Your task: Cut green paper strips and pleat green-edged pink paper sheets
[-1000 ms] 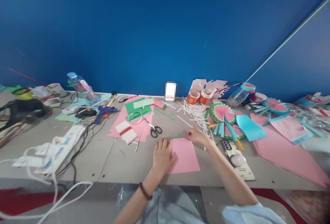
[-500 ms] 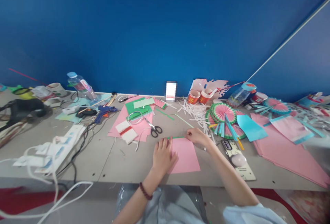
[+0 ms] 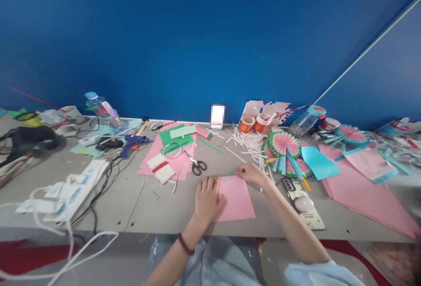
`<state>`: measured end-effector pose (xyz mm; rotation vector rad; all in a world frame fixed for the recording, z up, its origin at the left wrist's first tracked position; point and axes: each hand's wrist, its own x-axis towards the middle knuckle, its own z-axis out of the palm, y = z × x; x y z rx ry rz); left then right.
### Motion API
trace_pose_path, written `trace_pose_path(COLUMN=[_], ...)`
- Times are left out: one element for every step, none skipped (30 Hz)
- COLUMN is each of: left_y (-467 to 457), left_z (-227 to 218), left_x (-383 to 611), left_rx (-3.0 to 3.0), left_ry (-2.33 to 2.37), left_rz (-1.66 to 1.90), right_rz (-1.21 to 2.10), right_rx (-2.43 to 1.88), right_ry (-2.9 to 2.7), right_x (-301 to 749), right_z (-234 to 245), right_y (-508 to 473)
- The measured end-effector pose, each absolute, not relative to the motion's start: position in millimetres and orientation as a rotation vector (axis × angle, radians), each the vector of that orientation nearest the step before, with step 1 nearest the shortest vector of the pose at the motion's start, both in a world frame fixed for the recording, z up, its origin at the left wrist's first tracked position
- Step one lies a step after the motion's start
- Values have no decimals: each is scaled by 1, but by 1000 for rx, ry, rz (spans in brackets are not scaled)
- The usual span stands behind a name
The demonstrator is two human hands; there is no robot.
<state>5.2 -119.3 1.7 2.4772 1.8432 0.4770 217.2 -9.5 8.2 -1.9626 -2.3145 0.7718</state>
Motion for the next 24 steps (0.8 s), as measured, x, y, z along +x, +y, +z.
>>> trace_pose_path(left_y=[-119, -120, -120, -120, -120, -120, -120, -120, -120, -120, -120, -120, -120, -120, -120, -120, -120, -120, -120, -120, -120, -120, -120, -120], left_z=[1, 1, 0, -1, -2, -3, -4, -4, -5, -5, -5, -4, -4, -3, -3, -3, -2, -2, -3, -3, -3, -4, -4, -5], left_x=[5, 5, 5, 5, 4, 4, 4, 4, 4, 4, 4, 4, 4, 4, 4, 4, 4, 4, 4, 4, 4, 4, 4, 4], left_rx=[2478, 2480, 2484, 2489, 2495, 2500, 2506, 2510, 2513, 2516, 2516, 2515, 2513, 2509, 2505, 2501, 2496, 2493, 2490, 2489, 2489, 2488, 2489, 2489], left_ry=[1843, 1841, 1837, 1836, 1836, 1839, 1842, 1845, 1846, 1845, 1844, 1842, 1839, 1838, 1836, 1834, 1830, 1827, 1827, 1827, 1827, 1827, 1826, 1826], left_rz=[483, 492, 501, 510, 517, 522, 527, 530, 532, 532, 530, 527, 524, 524, 526, 528, 529, 529, 528, 528, 529, 531, 531, 531], right_rz=[770, 766, 760, 756, 754, 755, 756, 756, 753, 748, 741, 734, 728, 723, 716, 707, 695, 683, 668, 655, 643, 637, 633, 629], right_rx=[-1940, -1920, -1907, -1902, -1904, -1910, -1918, -1926, -1932, -1937, -1943, -1952, -1963, -1978, -1993, -2010, -2031, -2056, -2084, -2113, -2140, -2163, -2180, -2193], right_ry=[-2327, -2337, -2344, -2346, -2345, -2342, -2340, -2339, -2340, -2343, -2346, -2348, -2346, -2341, -2333, -2326, -2320, -2315, -2310, -2302, -2295, -2286, -2276, -2268], right_x=[218, 219, 220, 220, 220, 220, 220, 220, 219, 219, 218, 217, 216, 215, 214, 213, 212, 212, 212, 213, 215, 217, 219, 222], right_z=[7, 6, 5, 5, 4, 4, 4, 4, 4, 4, 5, 6, 7, 8, 10, 12, 14, 16, 19, 21, 23, 25, 27, 28], right_y=[-9, -8, -8, -7, -7, -7, -7, -7, -7, -7, -8, -8, -9, -10, -10, -12, -13, -14, -15, -16, -17, -18, -18, -19])
